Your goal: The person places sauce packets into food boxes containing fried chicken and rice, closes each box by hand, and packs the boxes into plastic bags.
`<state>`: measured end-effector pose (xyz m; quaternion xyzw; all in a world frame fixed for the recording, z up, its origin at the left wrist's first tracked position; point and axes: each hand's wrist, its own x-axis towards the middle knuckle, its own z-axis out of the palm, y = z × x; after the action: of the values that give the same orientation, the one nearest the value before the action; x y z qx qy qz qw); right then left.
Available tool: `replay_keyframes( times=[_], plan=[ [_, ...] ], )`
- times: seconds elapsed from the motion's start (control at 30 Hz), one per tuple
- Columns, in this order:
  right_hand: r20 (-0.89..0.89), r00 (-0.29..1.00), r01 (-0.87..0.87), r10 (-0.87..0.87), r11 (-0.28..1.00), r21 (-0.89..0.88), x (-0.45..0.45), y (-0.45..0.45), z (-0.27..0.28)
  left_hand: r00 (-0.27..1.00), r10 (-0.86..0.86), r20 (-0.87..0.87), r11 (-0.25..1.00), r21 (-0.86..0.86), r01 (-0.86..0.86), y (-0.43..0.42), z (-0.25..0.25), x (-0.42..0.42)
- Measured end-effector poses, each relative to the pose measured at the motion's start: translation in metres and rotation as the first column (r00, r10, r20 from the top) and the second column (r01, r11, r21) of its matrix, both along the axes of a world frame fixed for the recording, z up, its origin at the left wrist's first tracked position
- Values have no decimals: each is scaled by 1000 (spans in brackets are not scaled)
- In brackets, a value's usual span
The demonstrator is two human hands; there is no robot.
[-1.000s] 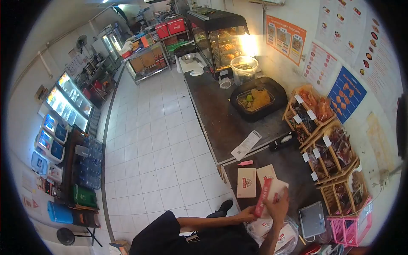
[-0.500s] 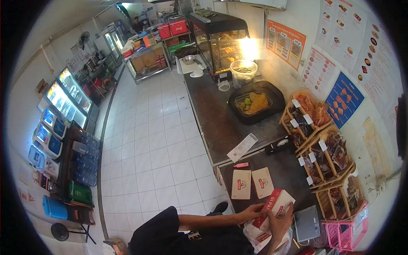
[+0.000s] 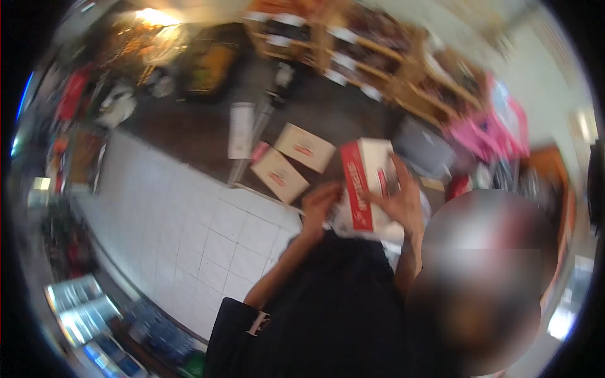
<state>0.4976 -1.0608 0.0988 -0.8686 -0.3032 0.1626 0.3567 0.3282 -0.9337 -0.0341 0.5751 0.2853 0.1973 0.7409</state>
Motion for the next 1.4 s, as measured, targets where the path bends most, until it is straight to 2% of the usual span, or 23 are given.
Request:
replay_keyframes(
  times=[0.03,0.07,0.1,0.13,0.23,0.3,0.37,0.4,0.5,0.6,0.63,0.67,0.77,0.83,0.93,0.97,1.0,1.03,1.07,1.13,1.23,1.33,1.4],
  plan=[
    [36,999,39,-38,999,-22,3,-15,7,999,33,4,988,-152,-32,-1,3,2],
    [-81,990,111,-112,994,-18,4,-31,15,999,-4,-39,1000,-19,3,-4,-6,-1],
    [-29,990,137,-138,990,-38,5,-51,14,983,-38,-178,965,248,82,-2,0,-3],
    [26,989,150,-149,988,-47,4,-67,14,955,-51,-292,959,252,128,-7,6,-2],
    [1,986,158,-164,947,-280,-9,-109,31,934,-162,-318,830,469,304,-24,-31,-5],
    [-126,982,79,-138,919,-387,-18,-136,15,887,-228,-401,701,565,436,-29,-50,-3],
    [-262,961,-46,-87,886,-461,-22,-143,-3,844,-378,-381,862,187,471,-21,-84,0],
    [-300,950,-60,-88,891,-450,-23,-136,-12,825,-447,-347,882,-17,471,-16,-85,4],
    [-371,923,-64,-101,912,-405,-31,-102,-60,967,-197,-161,980,-76,186,-16,-54,7],
    [-419,886,8,-199,909,-416,-18,-48,-99,959,-175,-221,972,-195,133,-15,-36,4],
    [-337,911,83,-237,907,-413,-17,-30,-118,983,-173,-59,980,91,177,-17,-61,3],
    [-251,928,159,-276,901,-403,-20,-16,-137,974,-195,-114,980,6,197,-21,-54,0],
    [-5,947,262,-320,784,-563,-31,9,-158,953,-222,-208,962,-206,180,-27,-25,-6],
    [-28,955,225,-295,785,-578,-34,-3,-158,962,-183,-200,948,-296,119,-24,-22,-4],
    [13,965,218,-262,773,-596,-23,-42,-150,991,-37,-125,966,-259,3,-22,-37,4],
    [58,964,243,-260,774,-584,-13,-61,-155,987,-81,-136,952,-303,37,-20,-35,2],
    [417,884,395,-211,814,-425,-9,-87,-190,981,-128,-143,936,-346,71,-18,-29,0],
    [468,860,421,-204,801,-425,-1,-100,-191,973,-177,-147,915,-388,108,-16,-26,-1],
    [311,905,410,-290,791,-454,4,-109,-196,969,-202,-141,918,-372,137,-16,-26,-2],
    [-25,895,373,-445,777,-507,6,-117,-212,958,-256,-131,921,-335,200,-21,-26,-2],
    [53,880,453,-473,798,-397,-19,-109,-212,959,-250,-136,928,-317,197,-23,-24,1],
    [404,879,438,-254,766,-471,-24,-117,-230,965,-221,-142,939,-300,171,-22,-20,2],
    [7,996,73,-92,738,-671,7,-89,-131,966,-208,-151,945,-286,159,-23,-27,-2]
  ],
)
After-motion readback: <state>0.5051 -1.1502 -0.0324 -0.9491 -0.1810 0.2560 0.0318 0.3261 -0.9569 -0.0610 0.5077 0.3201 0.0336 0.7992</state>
